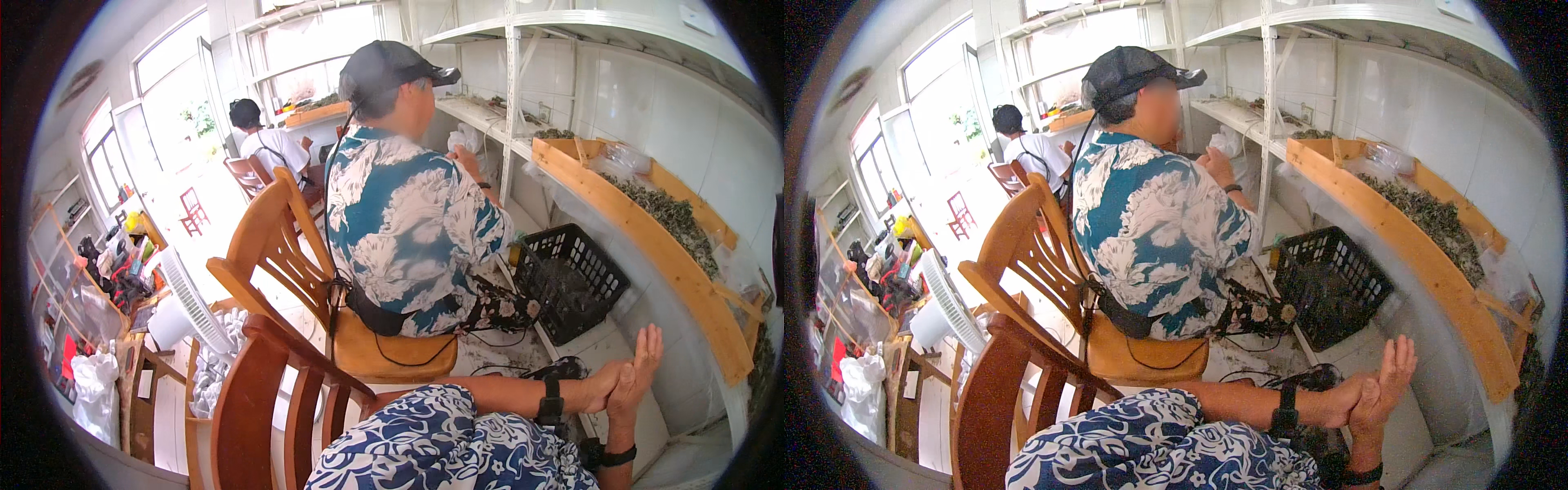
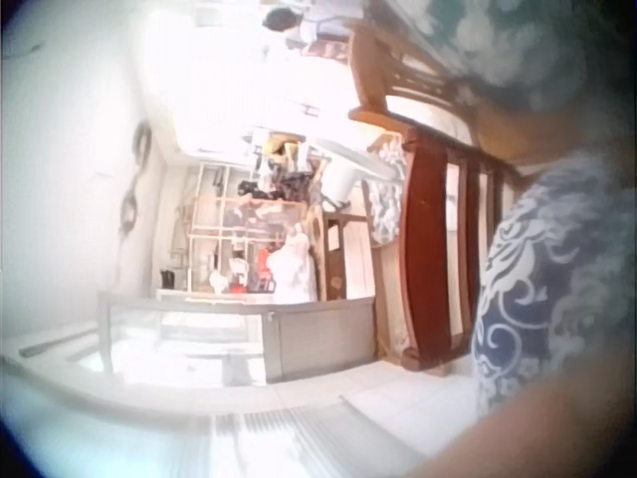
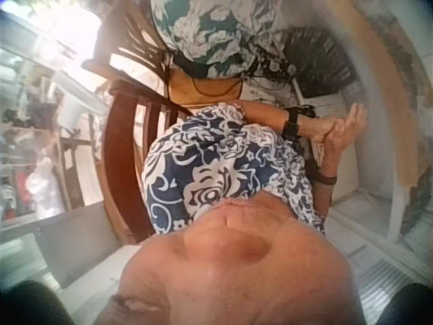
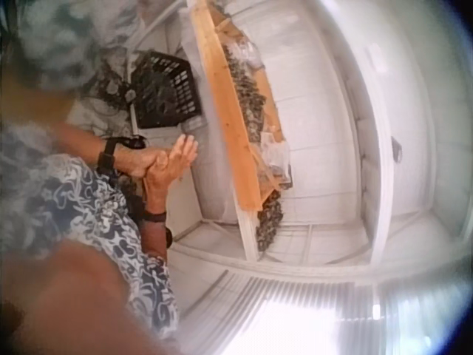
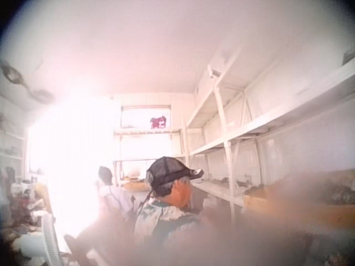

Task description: The person gathers dried leaves by hand from a wooden tray and a shelf, rubs them between their palms, and places them into a plastic bag. They then press the air out of the bag, seal it, and set it aside.

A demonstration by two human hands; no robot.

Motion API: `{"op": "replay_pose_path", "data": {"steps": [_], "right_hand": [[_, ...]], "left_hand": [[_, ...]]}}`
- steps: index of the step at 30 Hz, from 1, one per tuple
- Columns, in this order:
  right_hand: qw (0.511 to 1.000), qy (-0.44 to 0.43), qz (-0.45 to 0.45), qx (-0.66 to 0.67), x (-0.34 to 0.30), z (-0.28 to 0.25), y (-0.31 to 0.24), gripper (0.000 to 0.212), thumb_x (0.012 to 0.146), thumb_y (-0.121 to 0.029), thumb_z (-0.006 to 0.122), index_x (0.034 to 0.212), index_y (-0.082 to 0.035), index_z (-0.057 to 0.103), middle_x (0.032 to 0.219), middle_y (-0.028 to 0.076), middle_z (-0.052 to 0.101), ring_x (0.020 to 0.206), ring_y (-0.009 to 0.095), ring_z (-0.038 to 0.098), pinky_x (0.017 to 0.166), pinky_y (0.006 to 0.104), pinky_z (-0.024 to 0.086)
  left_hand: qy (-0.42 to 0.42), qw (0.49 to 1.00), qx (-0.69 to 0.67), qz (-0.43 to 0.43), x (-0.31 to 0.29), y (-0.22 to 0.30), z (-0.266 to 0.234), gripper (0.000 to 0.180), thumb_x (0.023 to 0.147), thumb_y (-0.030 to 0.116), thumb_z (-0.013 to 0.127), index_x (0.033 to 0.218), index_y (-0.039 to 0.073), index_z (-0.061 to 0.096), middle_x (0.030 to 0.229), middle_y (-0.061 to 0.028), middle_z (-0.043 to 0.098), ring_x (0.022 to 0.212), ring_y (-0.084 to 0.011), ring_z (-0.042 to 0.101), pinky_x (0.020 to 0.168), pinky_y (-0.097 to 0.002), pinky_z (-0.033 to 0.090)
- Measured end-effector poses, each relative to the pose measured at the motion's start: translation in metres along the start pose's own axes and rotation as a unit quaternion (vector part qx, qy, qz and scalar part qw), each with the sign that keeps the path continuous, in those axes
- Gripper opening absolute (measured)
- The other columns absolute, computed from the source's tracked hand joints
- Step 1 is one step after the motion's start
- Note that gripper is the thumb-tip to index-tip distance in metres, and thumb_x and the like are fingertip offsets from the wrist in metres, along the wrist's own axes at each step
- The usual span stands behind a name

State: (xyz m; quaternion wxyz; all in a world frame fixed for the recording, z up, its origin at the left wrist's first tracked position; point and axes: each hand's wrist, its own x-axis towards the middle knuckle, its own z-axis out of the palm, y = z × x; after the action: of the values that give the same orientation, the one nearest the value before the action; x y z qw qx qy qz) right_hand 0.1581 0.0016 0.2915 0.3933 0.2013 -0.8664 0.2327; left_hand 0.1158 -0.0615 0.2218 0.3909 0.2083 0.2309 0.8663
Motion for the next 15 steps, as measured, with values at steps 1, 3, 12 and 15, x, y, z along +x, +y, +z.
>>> {"op": "replay_pose_path", "data": {"steps": [1, 3, 12, 15], "right_hand": [[1.0, 0.004, -0.004, -0.004, -0.002, -0.001, 0.006, 0.067, 0.097, -0.049, 0.021, 0.135, 0.003, 0.04, 0.144, 0.02, 0.035, 0.136, 0.039, 0.027, 0.112, 0.0532, 0.011], [0.999, 0.005, -0.017, -0.03, -0.011, -0.002, 0.015, 0.067, 0.097, -0.049, 0.022, 0.135, 0.003, 0.04, 0.144, 0.021, 0.035, 0.135, 0.039, 0.027, 0.111, 0.0537, 0.011], [0.999, -0.004, -0.026, -0.027, -0.032, -0.003, -0.008, 0.067, 0.097, -0.051, 0.02, 0.133, 0.001, 0.043, 0.142, 0.021, 0.038, 0.135, 0.04, 0.028, 0.111, 0.0547, 0.013], [1.0, 0.005, -0.024, -0.01, -0.012, -0.01, -0.011, 0.065, 0.098, -0.049, 0.021, 0.133, 0.0, 0.044, 0.142, 0.019, 0.039, 0.136, 0.039, 0.028, 0.111, 0.0544, 0.012]], "left_hand": [[0.012, 1.0, -0.006, -0.007, -0.002, 0.003, 0.005, 0.047, 0.096, 0.038, 0.048, 0.13, 0.006, 0.048, 0.126, -0.0029, 0.051, 0.113, -0.0137, 0.048, 0.097, -0.0282, 0.039], [-0.004, 1.0, -0.013, 0.015, -0.009, 0.007, 0.017, 0.046, 0.096, 0.037, 0.048, 0.13, 0.005, 0.047, 0.126, -0.0028, 0.051, 0.114, -0.0135, 0.047, 0.097, -0.0276, 0.04], [-0.112, 0.977, 0.152, 0.094, -0.006, 0.004, 0.008, 0.046, 0.097, 0.036, 0.045, 0.132, 0.006, 0.045, 0.129, -0.0027, 0.049, 0.116, -0.0128, 0.047, 0.098, -0.0272, 0.039], [-0.171, 0.941, 0.244, 0.158, -0.011, 0.005, 0.006, 0.046, 0.097, 0.037, 0.044, 0.133, 0.007, 0.044, 0.13, -0.0026, 0.048, 0.116, -0.0126, 0.046, 0.099, -0.0273, 0.039]]}}
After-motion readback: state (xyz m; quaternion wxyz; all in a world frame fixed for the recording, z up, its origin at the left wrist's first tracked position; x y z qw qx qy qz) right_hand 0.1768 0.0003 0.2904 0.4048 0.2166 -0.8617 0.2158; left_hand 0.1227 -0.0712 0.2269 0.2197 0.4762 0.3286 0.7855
